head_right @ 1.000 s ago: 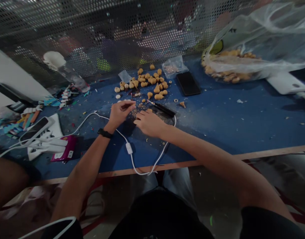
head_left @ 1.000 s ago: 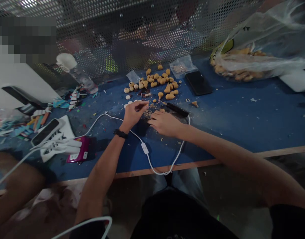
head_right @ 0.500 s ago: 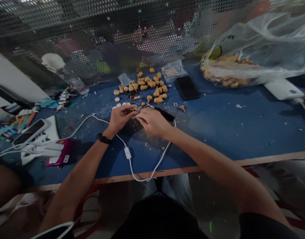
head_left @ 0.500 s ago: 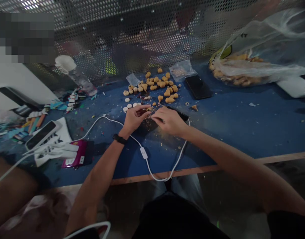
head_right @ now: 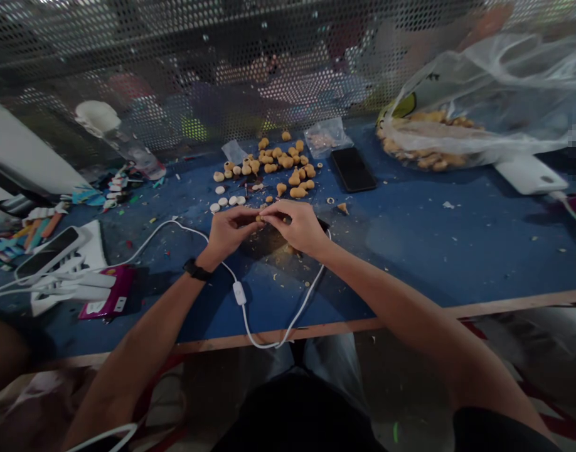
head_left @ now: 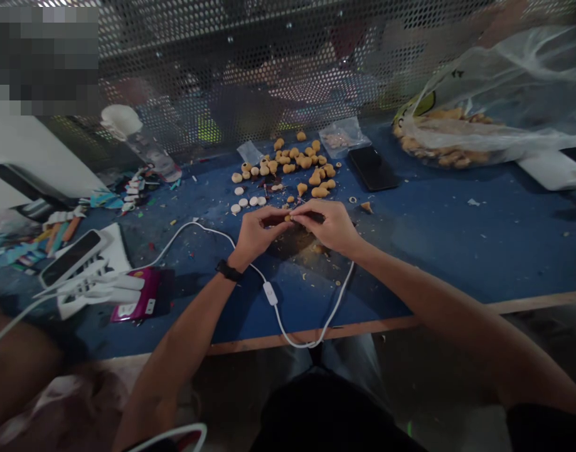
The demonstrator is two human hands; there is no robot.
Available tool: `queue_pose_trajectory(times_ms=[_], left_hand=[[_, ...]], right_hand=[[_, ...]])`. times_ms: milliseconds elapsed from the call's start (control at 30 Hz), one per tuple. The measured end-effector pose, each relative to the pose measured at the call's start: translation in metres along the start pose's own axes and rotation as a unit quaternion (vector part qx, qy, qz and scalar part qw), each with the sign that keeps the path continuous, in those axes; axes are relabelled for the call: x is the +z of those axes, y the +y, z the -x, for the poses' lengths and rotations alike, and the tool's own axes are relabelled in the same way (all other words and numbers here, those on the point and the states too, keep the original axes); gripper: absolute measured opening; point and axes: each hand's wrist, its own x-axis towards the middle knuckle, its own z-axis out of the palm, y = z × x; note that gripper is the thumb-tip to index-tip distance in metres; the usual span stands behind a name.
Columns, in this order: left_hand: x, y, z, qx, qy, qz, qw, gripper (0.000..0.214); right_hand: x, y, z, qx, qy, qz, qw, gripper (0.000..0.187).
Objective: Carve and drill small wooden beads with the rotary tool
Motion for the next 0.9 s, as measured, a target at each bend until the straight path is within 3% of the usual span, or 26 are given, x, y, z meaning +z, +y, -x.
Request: queue_pose_trajectory(times_ms=[167, 567, 900], left_hand=[[0.001, 0.005, 0.001, 0.032, 0.013, -0.015, 0.999, 0.032], [0.002, 0.01, 0.006, 0.039, 0.036, -0.036, 0.998, 0.037], [0.003, 0.016, 0.003, 0.066, 0.048, -0.028, 0.996, 0.035]], right_hand=[[-0.001, -0.003, 0.003, -0.037, 0.014, 0.035, 0.999, 0.014], [0.002, -0.014, 0.005, 0.031, 0.041, 0.007, 0.999, 0.013], [-0.006, -0.013, 0.005, -0.018, 0.013, 0.042, 0.999, 0.011]])
